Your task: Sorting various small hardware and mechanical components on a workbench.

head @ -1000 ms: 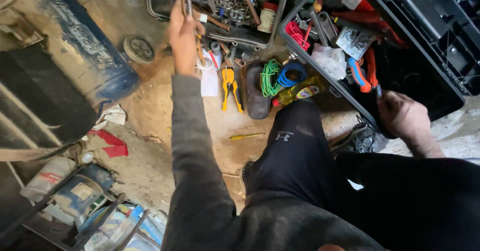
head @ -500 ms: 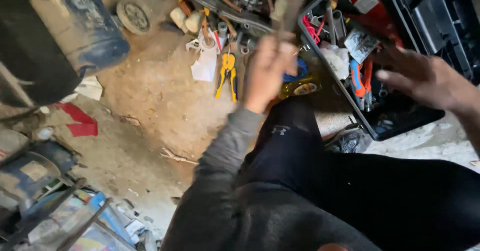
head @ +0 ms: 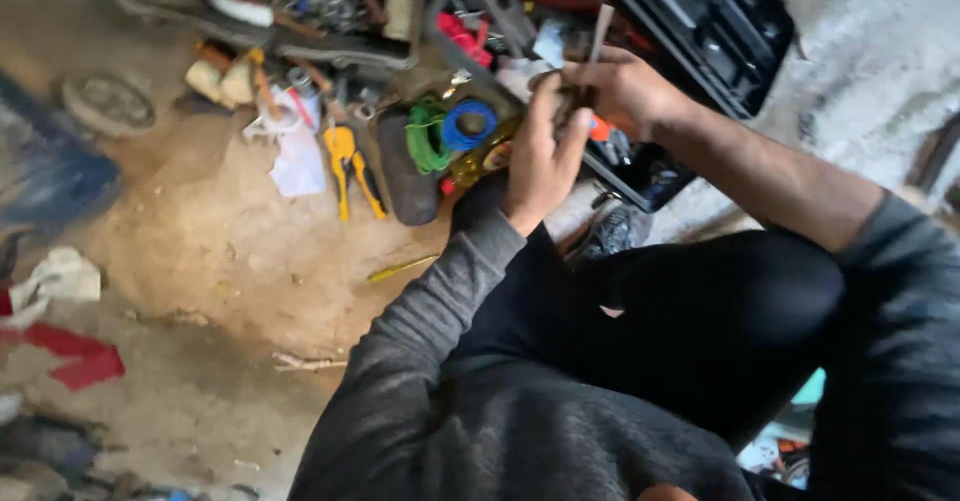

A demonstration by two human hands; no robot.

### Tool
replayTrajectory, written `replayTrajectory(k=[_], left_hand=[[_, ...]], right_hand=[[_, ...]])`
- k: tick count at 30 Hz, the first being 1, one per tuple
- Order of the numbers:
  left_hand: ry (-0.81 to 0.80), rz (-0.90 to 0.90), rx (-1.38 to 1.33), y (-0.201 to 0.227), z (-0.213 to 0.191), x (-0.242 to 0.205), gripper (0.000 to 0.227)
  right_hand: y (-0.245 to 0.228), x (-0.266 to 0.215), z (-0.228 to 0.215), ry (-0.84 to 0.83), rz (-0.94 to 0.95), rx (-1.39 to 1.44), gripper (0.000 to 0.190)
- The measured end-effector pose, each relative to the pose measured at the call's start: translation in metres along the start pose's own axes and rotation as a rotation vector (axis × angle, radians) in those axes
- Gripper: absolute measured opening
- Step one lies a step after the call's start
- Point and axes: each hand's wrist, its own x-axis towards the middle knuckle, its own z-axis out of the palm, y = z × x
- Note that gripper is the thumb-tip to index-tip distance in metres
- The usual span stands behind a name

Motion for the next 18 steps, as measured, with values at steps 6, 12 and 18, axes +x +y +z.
replayTrajectory(k=[6,12,18], left_hand=[[0.127,0.304,0.45,-0.044,0.023,0.017,0.044],[0.074,0.329,0.868,-0.099,0.027,0.036,0.039],[0.032,0.332,0.972,-0.103,0.04,0.047,0.031]], right_hand=[[0.021,-0.009,-0.057,0.079,-0.088,0.135,0.019],[0.019,-0.034,-0.081,0.145,-0.123,0.195,0.019],[0.009,-0.064,-0.079,0.126,-0.12,0.114,0.017]])
